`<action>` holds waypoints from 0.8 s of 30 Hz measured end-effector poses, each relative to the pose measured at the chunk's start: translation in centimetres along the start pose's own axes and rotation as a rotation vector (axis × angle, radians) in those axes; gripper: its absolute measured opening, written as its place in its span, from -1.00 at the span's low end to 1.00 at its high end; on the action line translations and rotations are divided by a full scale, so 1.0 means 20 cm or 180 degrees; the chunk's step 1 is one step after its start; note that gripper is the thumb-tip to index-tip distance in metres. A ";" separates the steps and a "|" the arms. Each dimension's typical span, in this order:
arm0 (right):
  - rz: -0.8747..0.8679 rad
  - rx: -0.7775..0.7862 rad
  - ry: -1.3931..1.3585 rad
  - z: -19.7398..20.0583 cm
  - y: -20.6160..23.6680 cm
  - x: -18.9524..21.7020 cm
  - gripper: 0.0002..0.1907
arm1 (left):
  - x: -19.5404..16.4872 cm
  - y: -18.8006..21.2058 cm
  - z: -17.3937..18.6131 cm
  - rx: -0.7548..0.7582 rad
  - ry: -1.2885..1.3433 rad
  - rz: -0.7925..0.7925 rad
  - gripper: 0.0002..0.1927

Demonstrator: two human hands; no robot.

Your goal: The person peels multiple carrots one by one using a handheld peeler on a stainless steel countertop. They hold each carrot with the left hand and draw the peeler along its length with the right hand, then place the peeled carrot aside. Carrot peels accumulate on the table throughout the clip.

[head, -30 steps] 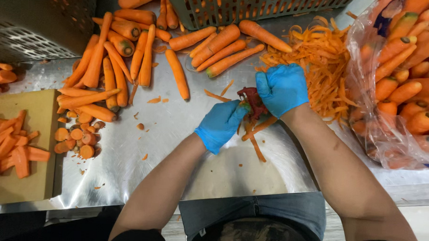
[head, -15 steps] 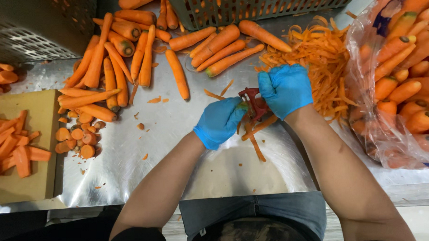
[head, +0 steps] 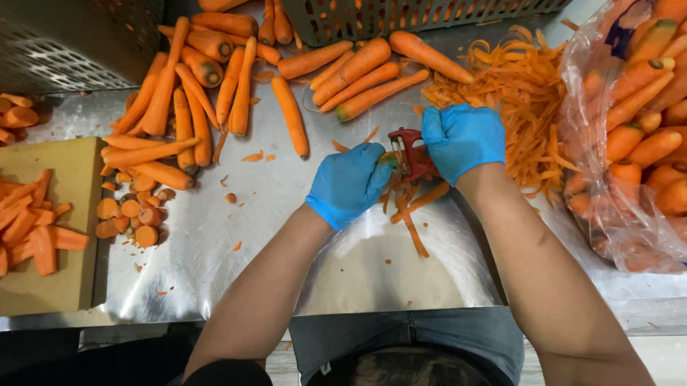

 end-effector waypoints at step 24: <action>0.0045 0.0184 0.0460 -0.10 -0.10 -0.30 -0.47 | 0.06 0.01 -0.11 0.0375 0.1609 0.1548 -0.34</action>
Point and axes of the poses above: each hand's wrist, its own y-axis away from the middle knuckle, its own z-axis out of the back of the hand, x = y × z, the point moved 4 cm from there along -y, towards the middle knuckle
